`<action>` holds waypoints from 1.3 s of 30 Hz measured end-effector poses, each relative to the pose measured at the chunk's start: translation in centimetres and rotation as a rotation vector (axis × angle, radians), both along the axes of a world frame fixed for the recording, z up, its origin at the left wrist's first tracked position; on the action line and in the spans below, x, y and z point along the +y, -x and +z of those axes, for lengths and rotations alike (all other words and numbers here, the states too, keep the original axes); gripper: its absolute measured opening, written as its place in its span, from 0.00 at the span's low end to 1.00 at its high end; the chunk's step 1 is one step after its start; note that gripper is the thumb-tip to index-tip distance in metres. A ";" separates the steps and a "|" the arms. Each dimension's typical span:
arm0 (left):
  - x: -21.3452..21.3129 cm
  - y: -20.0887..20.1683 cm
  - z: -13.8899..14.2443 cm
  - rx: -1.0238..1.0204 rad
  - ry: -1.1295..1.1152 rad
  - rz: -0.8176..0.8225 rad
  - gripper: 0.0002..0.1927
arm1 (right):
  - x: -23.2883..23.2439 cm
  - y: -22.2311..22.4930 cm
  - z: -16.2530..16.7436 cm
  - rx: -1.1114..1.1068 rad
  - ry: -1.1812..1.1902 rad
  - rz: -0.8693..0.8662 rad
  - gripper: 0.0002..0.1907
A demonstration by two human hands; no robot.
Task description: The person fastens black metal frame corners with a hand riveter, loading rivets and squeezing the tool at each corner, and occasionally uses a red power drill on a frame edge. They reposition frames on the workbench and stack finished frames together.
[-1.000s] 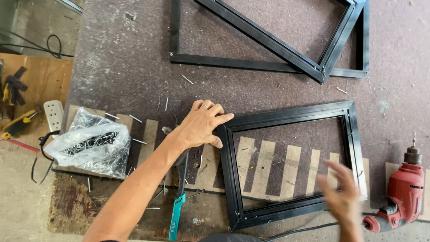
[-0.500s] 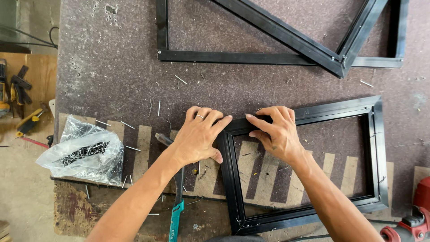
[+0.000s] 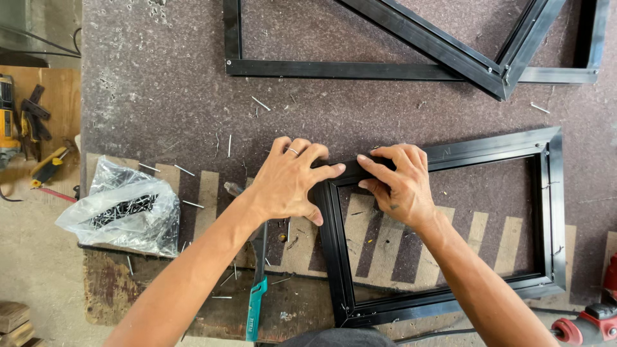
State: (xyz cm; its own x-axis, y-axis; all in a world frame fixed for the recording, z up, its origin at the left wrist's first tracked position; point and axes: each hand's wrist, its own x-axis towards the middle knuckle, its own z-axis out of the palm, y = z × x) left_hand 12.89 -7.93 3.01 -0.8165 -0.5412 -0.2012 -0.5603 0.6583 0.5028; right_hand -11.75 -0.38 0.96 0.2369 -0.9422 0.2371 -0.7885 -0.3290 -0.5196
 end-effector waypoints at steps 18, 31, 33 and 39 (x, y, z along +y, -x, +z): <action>-2.8 -0.3 -2.1 0.190 0.312 -0.348 0.46 | 18.4 6.7 2.6 -0.042 -0.022 -0.476 0.18; -3.0 0.0 -2.7 0.266 0.282 -0.342 0.47 | 0.2 2.6 -0.9 0.149 0.088 0.042 0.26; -2.9 -0.1 -2.9 0.266 0.281 -0.335 0.47 | 0.0 2.5 -0.8 0.152 0.090 0.038 0.26; -2.5 -0.3 -2.7 0.266 0.131 -0.254 0.46 | -0.2 2.6 -0.9 0.113 0.025 0.027 0.27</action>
